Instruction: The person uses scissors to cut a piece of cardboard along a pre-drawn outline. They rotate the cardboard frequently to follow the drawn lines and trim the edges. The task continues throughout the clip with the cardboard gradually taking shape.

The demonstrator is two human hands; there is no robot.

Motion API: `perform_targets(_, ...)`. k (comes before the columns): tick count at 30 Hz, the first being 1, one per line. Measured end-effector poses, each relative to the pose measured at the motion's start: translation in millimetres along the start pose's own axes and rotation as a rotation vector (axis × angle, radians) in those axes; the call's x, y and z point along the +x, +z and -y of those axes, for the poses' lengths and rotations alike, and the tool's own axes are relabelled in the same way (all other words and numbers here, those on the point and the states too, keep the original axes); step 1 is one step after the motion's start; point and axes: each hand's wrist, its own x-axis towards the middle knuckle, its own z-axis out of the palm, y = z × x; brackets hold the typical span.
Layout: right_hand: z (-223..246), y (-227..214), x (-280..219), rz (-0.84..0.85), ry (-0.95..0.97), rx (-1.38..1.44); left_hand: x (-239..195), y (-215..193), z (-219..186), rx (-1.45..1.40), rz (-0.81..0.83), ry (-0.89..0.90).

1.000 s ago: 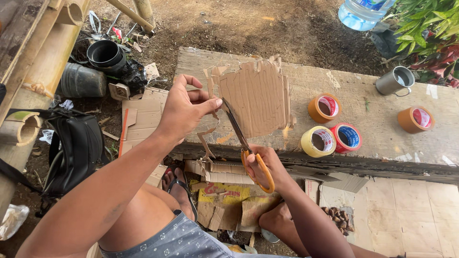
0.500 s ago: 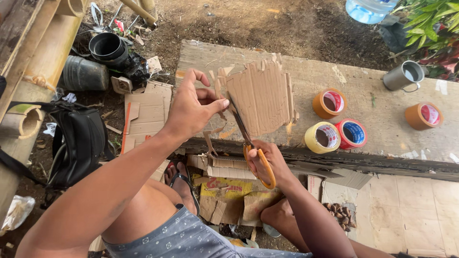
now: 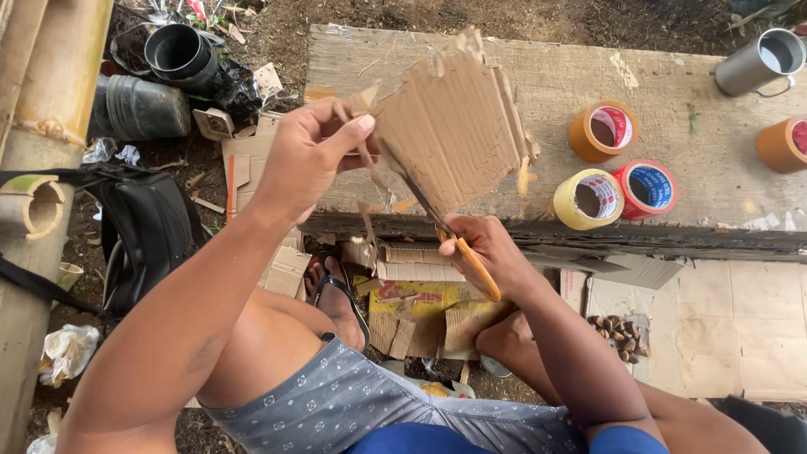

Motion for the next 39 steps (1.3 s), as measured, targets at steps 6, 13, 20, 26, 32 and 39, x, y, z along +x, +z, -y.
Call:
perform_targets(6,3,-12,1,-0.015,-0.072,-0.115,-2,-6,-8,0.072,-0.065,0.11)
perform_targets(13,-11,-8,1,0.063,0.085,-0.009,-4,2,-3,0.045,-0.049,0.055)
perform_targets(20,-16,-6,1,0.11,0.008,0.17,-4,5,-2,0.054,-0.074,0.078)
perform_targets(26,-16,-3,-1,0.081,0.05,0.299,-7,9,0,0.011,-0.101,0.125)
perform_targets(32,-20,-5,-3,0.063,0.003,0.303,-8,7,-3,0.038,-0.079,0.132)
perform_targets(39,-19,-4,-4,0.019,0.013,0.256,-9,8,-5,0.053,-0.084,0.119)
